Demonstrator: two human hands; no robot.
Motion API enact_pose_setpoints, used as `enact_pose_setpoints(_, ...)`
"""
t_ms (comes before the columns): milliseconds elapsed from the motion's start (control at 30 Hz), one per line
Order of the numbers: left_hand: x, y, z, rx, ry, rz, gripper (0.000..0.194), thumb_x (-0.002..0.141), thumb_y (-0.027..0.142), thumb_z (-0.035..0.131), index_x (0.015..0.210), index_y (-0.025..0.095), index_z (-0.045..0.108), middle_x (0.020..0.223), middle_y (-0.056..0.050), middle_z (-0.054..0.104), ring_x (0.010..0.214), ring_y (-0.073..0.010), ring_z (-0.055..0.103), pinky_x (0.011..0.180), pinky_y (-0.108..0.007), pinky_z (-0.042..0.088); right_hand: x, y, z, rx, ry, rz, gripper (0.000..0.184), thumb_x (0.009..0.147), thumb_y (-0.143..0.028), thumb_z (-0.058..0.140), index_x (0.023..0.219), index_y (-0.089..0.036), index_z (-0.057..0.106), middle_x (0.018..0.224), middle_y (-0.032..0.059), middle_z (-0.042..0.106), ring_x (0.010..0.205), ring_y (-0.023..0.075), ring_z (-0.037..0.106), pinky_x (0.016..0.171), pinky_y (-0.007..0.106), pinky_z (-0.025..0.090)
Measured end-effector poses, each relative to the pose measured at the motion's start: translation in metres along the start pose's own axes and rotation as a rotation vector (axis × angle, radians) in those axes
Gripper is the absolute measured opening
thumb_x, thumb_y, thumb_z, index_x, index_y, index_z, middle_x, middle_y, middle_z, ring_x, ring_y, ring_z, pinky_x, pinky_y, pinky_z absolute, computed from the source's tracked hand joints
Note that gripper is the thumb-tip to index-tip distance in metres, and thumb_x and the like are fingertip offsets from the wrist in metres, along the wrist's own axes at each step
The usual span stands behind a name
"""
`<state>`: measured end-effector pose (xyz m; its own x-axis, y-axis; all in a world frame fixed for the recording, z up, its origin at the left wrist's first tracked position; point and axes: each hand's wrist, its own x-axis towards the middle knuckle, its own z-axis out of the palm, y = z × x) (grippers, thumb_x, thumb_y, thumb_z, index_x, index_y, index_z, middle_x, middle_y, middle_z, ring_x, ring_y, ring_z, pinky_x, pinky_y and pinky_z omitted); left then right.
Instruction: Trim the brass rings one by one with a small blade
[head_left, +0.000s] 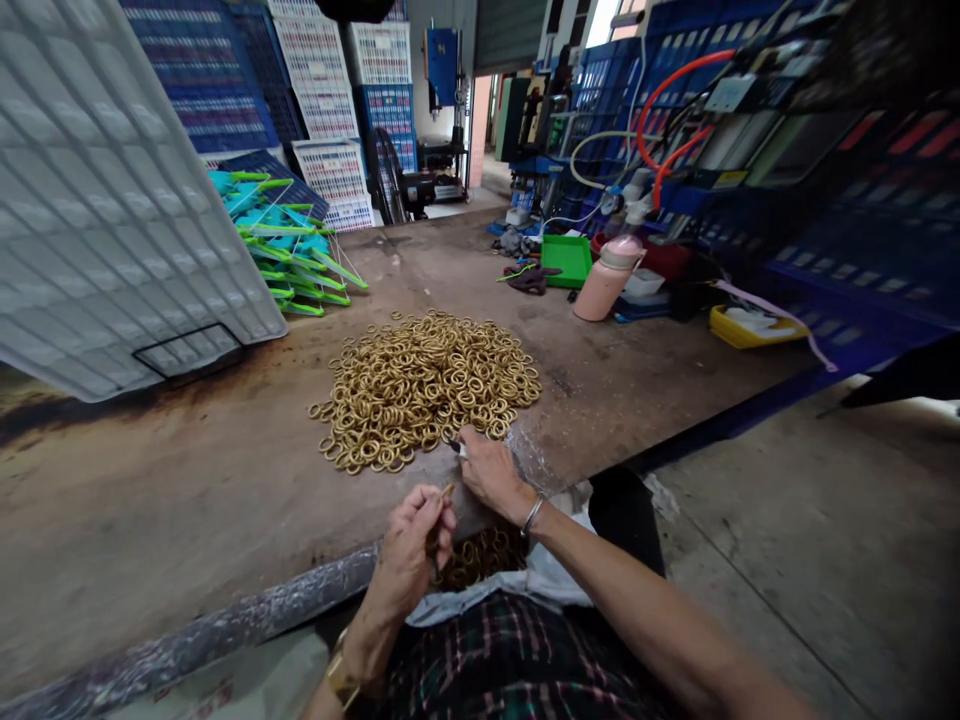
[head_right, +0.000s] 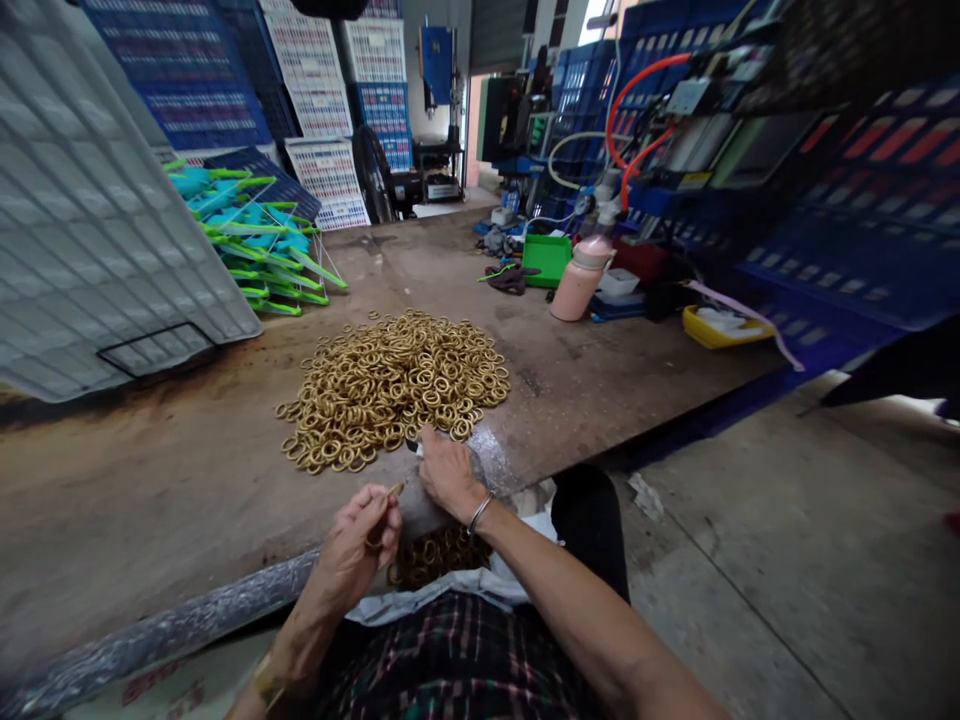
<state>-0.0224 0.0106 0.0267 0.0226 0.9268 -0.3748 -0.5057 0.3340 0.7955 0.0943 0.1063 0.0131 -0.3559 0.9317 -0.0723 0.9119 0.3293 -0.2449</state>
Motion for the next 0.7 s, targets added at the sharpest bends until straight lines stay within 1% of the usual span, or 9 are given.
enact_pose_setpoints(67,0.002,0.001,-0.002,-0.088,0.007,-0.004,0.031,0.068,0.043,0.066,0.069,0.016,0.051,0.065,0.0,0.058,0.044,-0.0053,0.043,0.034,-0.016,0.029,0.008,-0.001,0.001,0.013,0.046,0.015,0.023,0.084,-0.02,0.041,0.106,-0.018,0.043,0.092,0.0074,0.065,0.082,0.0195,0.062,0.064,0.024,0.037)
enact_pose_setpoints(167,0.006,0.002,-0.006,-0.147,0.036,-0.005,0.03,0.067,0.039,0.067,0.068,0.014,0.051,0.072,-0.004,0.061,0.051,-0.0082,0.051,0.036,-0.016,0.034,0.017,-0.004,0.004,-0.013,0.047,0.023,0.023,0.086,-0.026,0.04,0.107,-0.019,0.042,0.093,0.008,0.064,0.082,0.0203,0.062,0.065,0.026,0.037)
enact_pose_setpoints(300,0.008,0.004,-0.011,-0.226,0.046,-0.044,0.023,0.065,0.03,0.068,0.074,0.016,0.052,0.07,-0.002,0.06,0.054,-0.0103,0.055,0.037,-0.016,0.036,0.024,-0.007,0.005,-0.03,0.041,0.026,0.021,0.086,-0.023,0.038,0.105,-0.019,0.045,0.087,0.0077,0.065,0.077,0.021,0.062,0.064,0.026,0.036)
enact_pose_setpoints(400,0.008,0.006,-0.013,-0.313,0.029,-0.108,0.023,0.065,0.024,0.068,0.081,0.016,0.054,0.068,-0.001,0.059,0.055,-0.0103,0.055,0.04,-0.016,0.038,0.025,-0.004,0.004,0.04,0.058,0.04,0.02,0.084,-0.02,0.039,0.101,-0.019,0.049,0.081,0.0068,0.065,0.074,0.0196,0.061,0.064,0.026,0.036)
enact_pose_setpoints(467,0.01,0.006,-0.014,-0.359,0.055,-0.143,0.02,0.064,0.024,0.068,0.076,0.014,0.054,0.069,-0.002,0.06,0.057,-0.0109,0.056,0.041,-0.017,0.04,0.023,-0.002,0.002,0.187,0.092,0.039,0.018,0.082,-0.02,0.04,0.095,-0.019,0.053,0.077,0.0052,0.064,0.072,0.0174,0.059,0.064,0.024,0.036)
enact_pose_setpoints(533,0.013,0.005,-0.014,-0.369,0.096,-0.135,0.021,0.064,0.025,0.069,0.07,0.014,0.052,0.07,-0.002,0.06,0.059,-0.0111,0.057,0.041,-0.017,0.04,0.019,-0.002,0.0,0.437,0.108,0.035,0.016,0.081,-0.02,0.041,0.087,-0.018,0.055,0.071,0.0024,0.062,0.067,0.0143,0.057,0.062,0.022,0.037)
enact_pose_setpoints(633,0.015,0.003,-0.01,-0.287,0.122,-0.048,0.025,0.063,0.028,0.071,0.072,0.016,0.051,0.068,0.0,0.058,0.057,-0.0097,0.055,0.04,-0.016,0.038,0.008,-0.007,-0.002,0.854,0.059,0.054,0.017,0.078,-0.021,0.041,0.078,-0.017,0.057,0.059,-0.0024,0.055,0.056,0.0106,0.051,0.055,0.019,0.037)
enact_pose_setpoints(700,0.017,0.001,-0.006,-0.188,0.142,0.04,0.03,0.063,0.032,0.072,0.08,0.017,0.052,0.066,0.002,0.057,0.053,-0.0082,0.052,0.039,-0.015,0.035,-0.001,-0.012,-0.002,1.046,0.008,0.083,0.019,0.076,-0.025,0.043,0.08,-0.016,0.059,0.054,-0.0045,0.051,0.051,0.0094,0.047,0.051,0.019,0.035)
